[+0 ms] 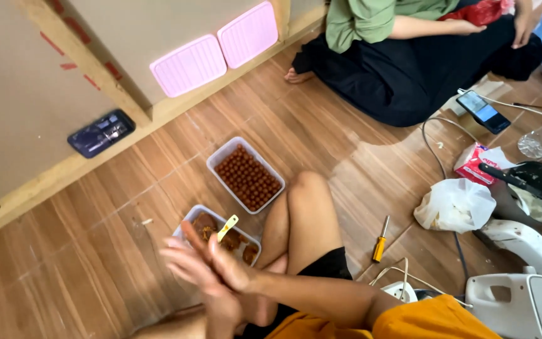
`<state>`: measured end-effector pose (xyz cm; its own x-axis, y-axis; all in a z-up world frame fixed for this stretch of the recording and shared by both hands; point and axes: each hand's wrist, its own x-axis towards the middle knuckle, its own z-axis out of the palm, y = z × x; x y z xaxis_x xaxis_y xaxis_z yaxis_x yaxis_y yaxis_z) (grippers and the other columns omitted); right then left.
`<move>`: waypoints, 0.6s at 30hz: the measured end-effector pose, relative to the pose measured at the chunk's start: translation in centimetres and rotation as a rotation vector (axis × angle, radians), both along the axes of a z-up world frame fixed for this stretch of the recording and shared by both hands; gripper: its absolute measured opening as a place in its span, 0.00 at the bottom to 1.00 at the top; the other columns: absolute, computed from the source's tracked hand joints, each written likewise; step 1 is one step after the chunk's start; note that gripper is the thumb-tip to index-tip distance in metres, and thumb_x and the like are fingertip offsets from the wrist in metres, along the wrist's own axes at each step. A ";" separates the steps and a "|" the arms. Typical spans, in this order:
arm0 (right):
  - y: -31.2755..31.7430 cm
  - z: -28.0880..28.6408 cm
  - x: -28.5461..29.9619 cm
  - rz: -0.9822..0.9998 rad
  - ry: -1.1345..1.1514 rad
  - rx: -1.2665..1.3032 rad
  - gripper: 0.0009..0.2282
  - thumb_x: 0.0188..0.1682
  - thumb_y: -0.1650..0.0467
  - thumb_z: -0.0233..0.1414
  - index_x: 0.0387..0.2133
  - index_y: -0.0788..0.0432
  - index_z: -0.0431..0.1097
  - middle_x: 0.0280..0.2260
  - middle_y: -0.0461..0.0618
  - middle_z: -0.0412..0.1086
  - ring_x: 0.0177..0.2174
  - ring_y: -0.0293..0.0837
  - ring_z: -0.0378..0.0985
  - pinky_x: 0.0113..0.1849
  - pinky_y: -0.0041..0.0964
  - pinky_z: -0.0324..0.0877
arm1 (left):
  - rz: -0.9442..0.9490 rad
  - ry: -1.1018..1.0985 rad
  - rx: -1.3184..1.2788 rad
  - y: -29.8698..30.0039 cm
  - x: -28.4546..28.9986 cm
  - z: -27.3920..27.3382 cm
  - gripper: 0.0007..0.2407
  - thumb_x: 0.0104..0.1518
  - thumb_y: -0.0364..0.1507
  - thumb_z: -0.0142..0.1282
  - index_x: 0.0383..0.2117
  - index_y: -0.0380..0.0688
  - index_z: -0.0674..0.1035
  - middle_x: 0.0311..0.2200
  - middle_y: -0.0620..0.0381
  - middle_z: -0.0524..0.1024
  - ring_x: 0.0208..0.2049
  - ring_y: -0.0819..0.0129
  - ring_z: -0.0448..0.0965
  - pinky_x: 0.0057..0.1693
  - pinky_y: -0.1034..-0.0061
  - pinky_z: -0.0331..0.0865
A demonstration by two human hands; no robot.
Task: The person shapes small balls from dough and places them into a plastic container.
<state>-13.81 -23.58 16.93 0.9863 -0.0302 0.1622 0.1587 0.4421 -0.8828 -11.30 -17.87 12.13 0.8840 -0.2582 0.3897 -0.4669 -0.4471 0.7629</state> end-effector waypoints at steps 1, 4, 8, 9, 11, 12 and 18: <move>-0.5 0.6 0.4 -0.033 0.061 0.204 0.43 0.52 0.41 0.23 0.73 0.57 0.29 0.76 0.49 0.26 0.73 0.42 0.26 0.69 0.41 0.25 | 0.391 -0.253 0.461 -1.8 0.0 -2.7 0.29 0.75 0.52 0.22 0.76 0.51 0.44 0.78 0.66 0.35 0.78 0.66 0.34 0.79 0.58 0.29; 0.1 1.9 -0.1 0.042 0.091 0.530 0.42 0.52 0.41 0.25 0.74 0.52 0.30 0.75 0.49 0.31 0.72 0.47 0.32 0.69 0.44 0.30 | 0.721 -0.516 0.951 -3.1 -0.4 -9.2 0.28 0.75 0.54 0.24 0.77 0.56 0.47 0.77 0.70 0.37 0.78 0.70 0.35 0.80 0.62 0.31; 3.9 -2.2 -1.3 0.069 0.191 0.148 0.45 0.50 0.37 0.22 0.74 0.52 0.37 0.75 0.46 0.38 0.73 0.41 0.34 0.69 0.40 0.30 | 0.518 -0.486 1.109 3.7 -0.9 -16.1 0.28 0.74 0.52 0.28 0.74 0.51 0.49 0.76 0.63 0.41 0.77 0.67 0.39 0.79 0.54 0.34; 3.1 -2.2 -1.2 0.052 0.190 0.146 0.45 0.50 0.37 0.22 0.74 0.52 0.37 0.75 0.46 0.38 0.73 0.41 0.34 0.69 0.40 0.30 | 0.465 -0.478 1.144 5.4 -0.4 -17.7 0.28 0.74 0.51 0.29 0.73 0.50 0.49 0.75 0.61 0.43 0.77 0.66 0.40 0.78 0.52 0.35; 2.1 -2.1 -1.0 0.107 0.293 0.543 0.43 0.51 0.39 0.28 0.74 0.50 0.40 0.72 0.49 0.44 0.69 0.44 0.45 0.68 0.46 0.38 | 0.386 -0.451 1.229 9.7 0.6 -20.1 0.28 0.73 0.50 0.31 0.72 0.48 0.50 0.75 0.57 0.45 0.77 0.65 0.42 0.77 0.48 0.36; 1.3 -1.5 -0.8 0.113 0.286 0.539 0.43 0.51 0.39 0.28 0.74 0.50 0.40 0.72 0.49 0.44 0.69 0.44 0.45 0.68 0.46 0.38 | 0.356 -0.440 1.269 9.5 2.7 -20.4 0.28 0.73 0.50 0.32 0.71 0.47 0.50 0.74 0.56 0.46 0.77 0.64 0.43 0.77 0.46 0.37; 1.4 -3.3 -1.5 0.120 0.397 0.608 0.43 0.41 0.36 0.33 0.69 0.39 0.53 0.71 0.28 0.49 0.66 0.36 0.52 0.62 0.37 0.48 | 0.401 -0.599 1.661 6.8 6.3 -21.5 0.27 0.73 0.49 0.33 0.69 0.43 0.54 0.73 0.50 0.51 0.76 0.62 0.47 0.76 0.44 0.38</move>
